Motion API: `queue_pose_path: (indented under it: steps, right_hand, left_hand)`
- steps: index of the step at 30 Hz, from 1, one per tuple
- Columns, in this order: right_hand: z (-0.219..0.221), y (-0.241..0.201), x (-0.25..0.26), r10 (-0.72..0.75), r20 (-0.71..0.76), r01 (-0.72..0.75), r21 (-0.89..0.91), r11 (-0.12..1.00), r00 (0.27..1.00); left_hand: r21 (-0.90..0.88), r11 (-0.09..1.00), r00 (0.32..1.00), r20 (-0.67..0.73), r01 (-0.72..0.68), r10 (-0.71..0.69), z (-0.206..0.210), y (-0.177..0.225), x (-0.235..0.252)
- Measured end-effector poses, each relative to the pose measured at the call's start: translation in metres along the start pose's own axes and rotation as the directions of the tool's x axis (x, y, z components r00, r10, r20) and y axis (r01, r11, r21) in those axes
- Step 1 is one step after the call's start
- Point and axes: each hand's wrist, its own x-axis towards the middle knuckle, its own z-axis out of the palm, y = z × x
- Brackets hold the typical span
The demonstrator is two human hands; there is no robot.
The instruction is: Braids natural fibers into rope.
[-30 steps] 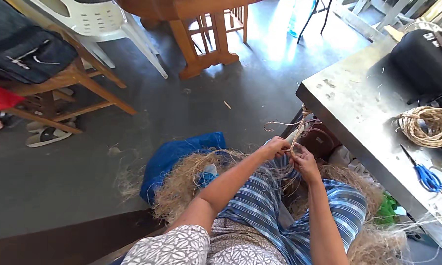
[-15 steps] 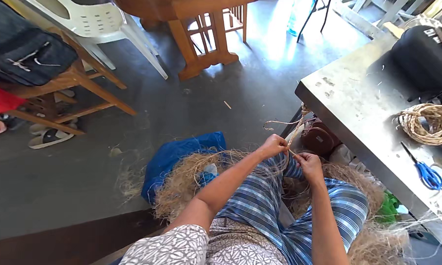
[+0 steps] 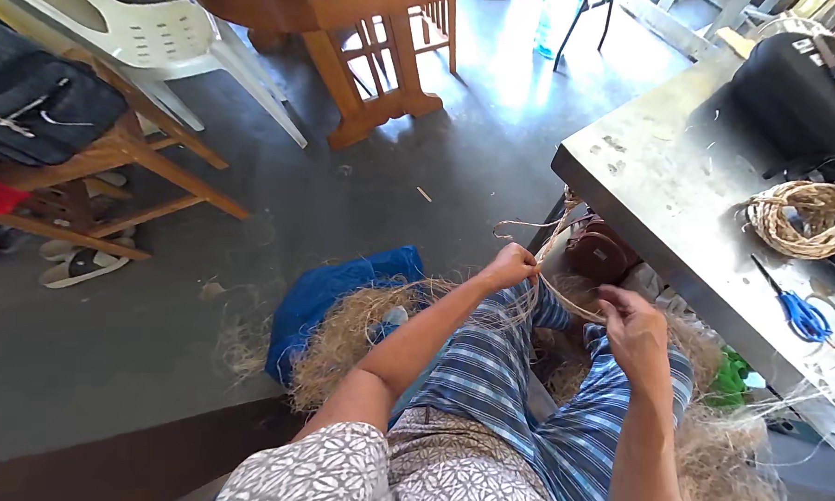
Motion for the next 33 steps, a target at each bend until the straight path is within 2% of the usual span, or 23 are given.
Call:
queue_pose_path:
  steps: [1, 2, 4, 5, 6, 7, 8, 10, 11, 13, 15, 17, 18, 19, 20, 21, 24, 26, 28, 29, 31, 33]
  right_hand:
    - [0.004, -0.010, -0.007, -0.038, 0.052, 0.033, 0.103, 0.994, 0.998]
    - [0.008, -0.021, -0.013, -0.021, 0.207, -0.001, 0.107, 0.994, 0.978]
    - [0.015, -0.044, -0.016, 0.158, 0.540, -0.090, -0.150, 0.985, 0.827]
    - [0.023, -0.053, -0.016, 0.255, 0.614, -0.103, -0.273, 0.957, 0.747]
    - [0.033, -0.057, -0.016, 0.308, 0.639, -0.112, -0.328, 0.938, 0.705]
    - [0.044, -0.057, -0.016, 0.308, 0.628, -0.140, -0.303, 0.943, 0.715]
    - [0.056, -0.053, -0.016, 0.277, 0.579, -0.188, -0.209, 0.960, 0.767]
    - [0.084, -0.042, -0.012, 0.236, 0.369, -0.279, 0.067, 0.958, 0.899]
    - [0.099, -0.037, -0.008, 0.239, 0.245, -0.298, 0.241, 0.924, 0.940]
    - [0.124, -0.030, 0.005, 0.301, 0.081, -0.286, 0.607, 0.741, 0.950]
    - [0.137, -0.028, 0.018, 0.343, 0.107, -0.249, 0.881, 0.402, 0.933]
    - [0.140, -0.029, 0.023, 0.338, 0.246, -0.269, 0.963, 0.021, 0.909]
    - [0.137, -0.028, 0.021, 0.299, 0.330, -0.308, 0.944, -0.119, 0.895]
    - [0.133, -0.026, 0.015, 0.240, 0.396, -0.352, 0.913, -0.205, 0.886]
    - [0.128, -0.023, 0.006, 0.173, 0.438, -0.396, 0.888, -0.234, 0.882]
    - [0.122, -0.017, -0.006, 0.105, 0.471, -0.441, 0.869, -0.222, 0.876]
    - [0.101, 0.003, -0.052, -0.060, 0.558, -0.561, 0.826, -0.049, 0.827]
    - [0.088, 0.013, -0.085, -0.109, 0.587, -0.591, 0.806, -0.016, 0.803]
    - [0.077, 0.020, -0.116, -0.087, 0.586, -0.587, 0.809, 0.011, 0.806]
    - [0.071, 0.022, -0.130, -0.035, 0.569, -0.565, 0.821, 0.084, 0.821]
    - [0.053, 0.024, -0.156, 0.087, 0.501, -0.499, 0.800, 0.333, 0.861]
    - [0.028, 0.027, -0.180, 0.179, 0.404, -0.430, 0.705, 0.563, 0.897]
  left_hand:
    - [0.010, 1.000, 1.000, -0.005, 0.005, -0.005, 0.001, 0.000, 0.000]
    - [0.031, 0.999, 1.000, -0.008, 0.013, -0.013, 0.002, 0.002, 0.000]
    - [0.071, 0.997, 0.999, -0.013, 0.035, -0.034, 0.001, 0.006, -0.001]
    - [0.081, 0.996, 0.999, -0.012, 0.048, -0.047, 0.000, 0.007, -0.002]
    - [0.085, 0.995, 0.998, -0.009, 0.060, -0.059, -0.001, 0.008, -0.002]
    - [0.085, 0.994, 0.998, -0.002, 0.067, -0.067, -0.002, 0.007, -0.002]
    - [0.075, 0.995, 0.998, 0.004, 0.070, -0.070, -0.002, 0.007, -0.002]
    - [0.026, 0.997, 0.997, 0.001, 0.073, -0.073, 0.000, 0.009, -0.002]
    - [-0.012, 0.997, 0.997, -0.013, 0.074, -0.074, 0.001, 0.010, -0.003]
    - [-0.075, 0.994, 0.996, -0.023, 0.079, -0.081, 0.002, 0.015, -0.006]
    - [-0.124, 0.988, 0.996, -0.020, 0.089, -0.092, 0.002, 0.019, -0.009]
    - [-0.160, 0.981, 0.993, -0.003, 0.113, -0.115, 0.003, 0.022, -0.009]
    - [-0.170, 0.978, 0.992, 0.002, 0.123, -0.124, 0.004, 0.023, -0.009]
    - [-0.160, 0.979, 0.992, 0.005, 0.128, -0.129, 0.003, 0.022, -0.009]
    - [-0.124, 0.984, 0.991, 0.007, 0.131, -0.131, 0.002, 0.022, -0.009]
    - [-0.082, 0.988, 0.992, -0.005, 0.129, -0.130, 0.001, 0.020, -0.008]
    - [-0.005, 0.994, 0.993, -0.048, 0.107, -0.107, 0.001, 0.007, -0.004]
    - [-0.031, 0.994, 0.991, -0.078, 0.108, -0.111, 0.002, 0.000, -0.004]
    - [-0.055, 0.992, 0.989, -0.094, 0.111, -0.116, 0.001, -0.003, -0.004]
    - [-0.063, 0.991, 0.988, -0.091, 0.117, -0.123, 0.001, -0.003, -0.004]
    - [-0.069, 0.990, 0.988, -0.084, 0.126, -0.131, 0.001, 0.000, -0.005]
    - [-0.073, 0.989, 0.988, -0.079, 0.127, -0.133, 0.002, 0.003, -0.006]
